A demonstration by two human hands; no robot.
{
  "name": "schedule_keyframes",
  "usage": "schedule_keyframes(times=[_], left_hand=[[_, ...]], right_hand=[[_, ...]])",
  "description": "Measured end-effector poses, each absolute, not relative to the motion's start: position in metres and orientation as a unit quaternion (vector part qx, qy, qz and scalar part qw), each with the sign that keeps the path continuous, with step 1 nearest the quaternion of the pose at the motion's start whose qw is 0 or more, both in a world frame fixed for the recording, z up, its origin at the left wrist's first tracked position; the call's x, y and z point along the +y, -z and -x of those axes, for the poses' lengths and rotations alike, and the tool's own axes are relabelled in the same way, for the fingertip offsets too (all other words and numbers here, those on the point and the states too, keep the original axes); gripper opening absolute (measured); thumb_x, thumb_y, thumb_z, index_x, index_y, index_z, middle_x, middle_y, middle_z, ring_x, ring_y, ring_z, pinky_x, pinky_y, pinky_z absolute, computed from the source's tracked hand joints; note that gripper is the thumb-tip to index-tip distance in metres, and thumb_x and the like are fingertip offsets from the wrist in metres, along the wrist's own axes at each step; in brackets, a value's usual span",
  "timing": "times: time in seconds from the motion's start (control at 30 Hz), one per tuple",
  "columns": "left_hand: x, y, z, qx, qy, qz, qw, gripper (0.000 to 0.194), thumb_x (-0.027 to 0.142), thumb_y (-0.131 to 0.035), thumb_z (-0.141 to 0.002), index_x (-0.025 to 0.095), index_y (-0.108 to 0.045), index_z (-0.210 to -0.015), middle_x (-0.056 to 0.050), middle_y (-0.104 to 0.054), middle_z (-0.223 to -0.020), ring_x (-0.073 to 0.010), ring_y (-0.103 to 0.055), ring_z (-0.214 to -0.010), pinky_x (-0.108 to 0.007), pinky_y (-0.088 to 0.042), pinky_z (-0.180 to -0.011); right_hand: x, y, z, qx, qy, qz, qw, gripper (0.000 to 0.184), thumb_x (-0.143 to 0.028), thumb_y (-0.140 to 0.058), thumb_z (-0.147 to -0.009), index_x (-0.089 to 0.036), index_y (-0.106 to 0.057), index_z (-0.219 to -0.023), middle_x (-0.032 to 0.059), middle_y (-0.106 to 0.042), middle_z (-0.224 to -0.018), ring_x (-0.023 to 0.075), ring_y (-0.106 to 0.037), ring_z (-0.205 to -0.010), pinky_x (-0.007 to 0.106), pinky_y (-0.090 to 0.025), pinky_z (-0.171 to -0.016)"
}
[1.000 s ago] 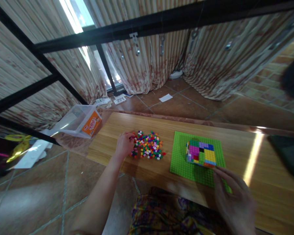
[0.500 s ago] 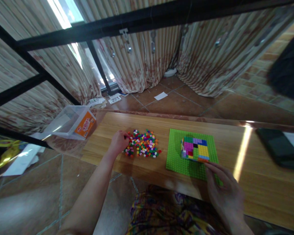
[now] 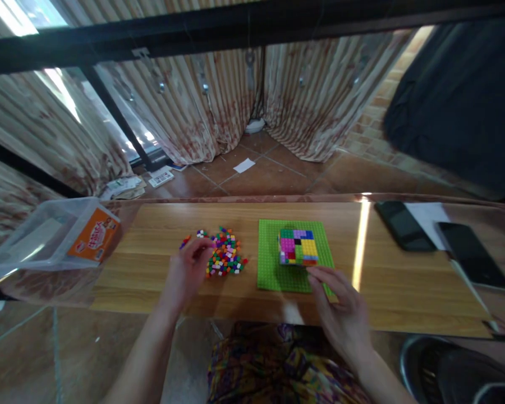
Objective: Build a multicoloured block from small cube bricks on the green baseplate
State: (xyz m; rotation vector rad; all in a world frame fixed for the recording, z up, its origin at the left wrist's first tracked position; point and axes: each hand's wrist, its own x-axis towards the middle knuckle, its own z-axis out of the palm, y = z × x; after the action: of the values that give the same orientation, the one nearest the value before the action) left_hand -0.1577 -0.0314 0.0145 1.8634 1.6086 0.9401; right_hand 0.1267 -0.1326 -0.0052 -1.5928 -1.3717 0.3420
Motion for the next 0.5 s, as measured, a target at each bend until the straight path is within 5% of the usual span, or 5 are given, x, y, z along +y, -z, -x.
schedule_keyframes(times=[0.2,0.5], left_hand=[[-0.094,-0.013,0.070,0.456,-0.384,-0.648,0.473,0.013,0.030,-0.061,-0.088,0.022,-0.068,-0.094,-0.002,-0.071,-0.088,-0.0154,-0.067,-0.082,-0.026,-0.055,-0.076],[-0.098,-0.014,0.054,0.427,-0.381,-0.639,0.515,0.011,0.028,-0.066,-0.084,0.020,-0.065,-0.091,-0.003,-0.069,-0.084,-0.0143,-0.065,-0.077,-0.025,-0.055,-0.073]], right_hand=[[-0.133,-0.017,-0.091,-0.531,-0.334,0.587,0.512,0.016,-0.034,-0.067,-0.084,-0.028,-0.073,-0.097,0.0028,-0.071,-0.089,0.0177,-0.067,-0.083,0.032,-0.055,-0.075],[-0.136,-0.023,-0.102,-0.414,-0.505,0.553,0.518,0.013,-0.036,-0.074,-0.077,-0.024,-0.076,-0.079,0.0020,-0.072,-0.079,0.0164,-0.064,-0.075,0.030,-0.051,-0.071]])
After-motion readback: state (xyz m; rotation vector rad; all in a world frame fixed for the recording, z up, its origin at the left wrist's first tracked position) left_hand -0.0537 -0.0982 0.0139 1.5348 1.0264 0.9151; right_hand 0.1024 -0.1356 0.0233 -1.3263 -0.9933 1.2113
